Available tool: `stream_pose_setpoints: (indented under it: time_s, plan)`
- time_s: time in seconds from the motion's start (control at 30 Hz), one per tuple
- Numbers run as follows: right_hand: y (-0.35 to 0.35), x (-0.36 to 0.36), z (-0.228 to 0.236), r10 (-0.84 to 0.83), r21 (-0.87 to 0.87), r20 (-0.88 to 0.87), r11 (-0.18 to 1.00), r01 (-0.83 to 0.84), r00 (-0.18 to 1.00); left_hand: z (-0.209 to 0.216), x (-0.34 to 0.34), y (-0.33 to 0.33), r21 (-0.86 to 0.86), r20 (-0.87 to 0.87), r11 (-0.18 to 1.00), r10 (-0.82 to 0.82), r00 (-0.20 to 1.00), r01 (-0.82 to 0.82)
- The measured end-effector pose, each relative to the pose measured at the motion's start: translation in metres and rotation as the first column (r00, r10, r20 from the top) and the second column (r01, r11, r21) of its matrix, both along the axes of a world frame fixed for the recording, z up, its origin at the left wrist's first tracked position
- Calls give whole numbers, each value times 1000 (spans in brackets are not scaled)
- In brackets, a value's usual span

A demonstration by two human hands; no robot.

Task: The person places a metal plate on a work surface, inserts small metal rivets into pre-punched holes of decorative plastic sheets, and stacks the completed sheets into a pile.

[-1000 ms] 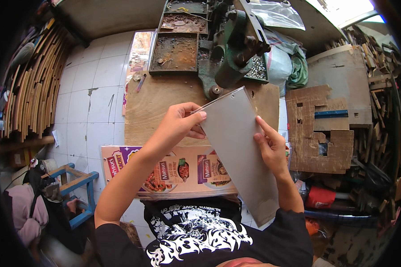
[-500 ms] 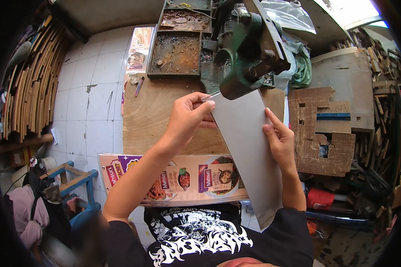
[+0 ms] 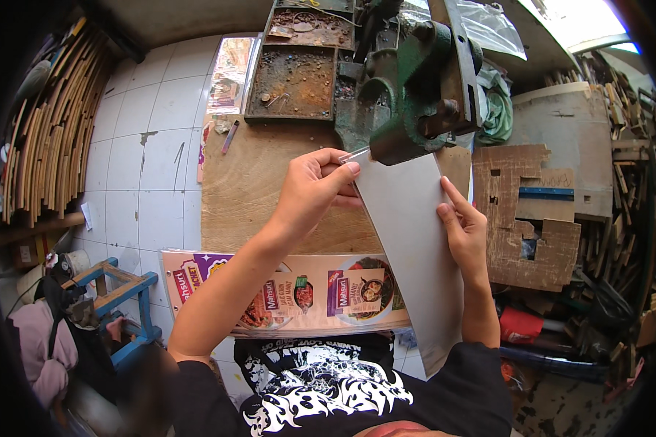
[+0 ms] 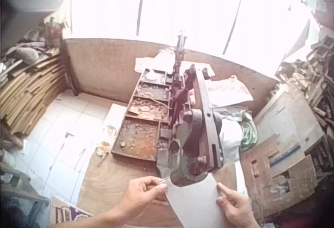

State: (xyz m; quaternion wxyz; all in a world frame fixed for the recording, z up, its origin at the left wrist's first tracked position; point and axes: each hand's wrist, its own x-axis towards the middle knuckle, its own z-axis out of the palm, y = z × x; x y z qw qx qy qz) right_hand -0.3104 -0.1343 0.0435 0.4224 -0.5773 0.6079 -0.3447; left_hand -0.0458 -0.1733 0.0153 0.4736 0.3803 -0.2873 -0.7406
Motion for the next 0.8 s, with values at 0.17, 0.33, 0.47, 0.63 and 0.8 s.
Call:
stream_pose_setpoints:
  time_s: [0.17, 0.33, 0.47, 0.63, 0.8]
  plan:
    - [-1, -1, -2, 7, 12, -9, 1000, -6, 1000, 1, 2, 1, -2, 11, 1000, 7, 1000, -7]
    - [0, 0, -5, 1, -23, -24, 1000, -1, 1000, 1, 2, 1, 8, 12, 1000, -5, 1000, 5]
    - [1, 1, -3, -3, -16, -39, 1000, 3, 999, 0, 2, 2, -6, 9, 1000, 3, 1000, -3]
    - [1, 2, -3, 2, 11, -36, 1000, -1, 999, 0, 2, 2, -6, 5, 1000, 12, 1000, -12]
    - [0, 1, -7, 3, -45, -28, 999, -4, 1000, -3, 1, 1, -12, 5, 1000, 15, 1000, -14]
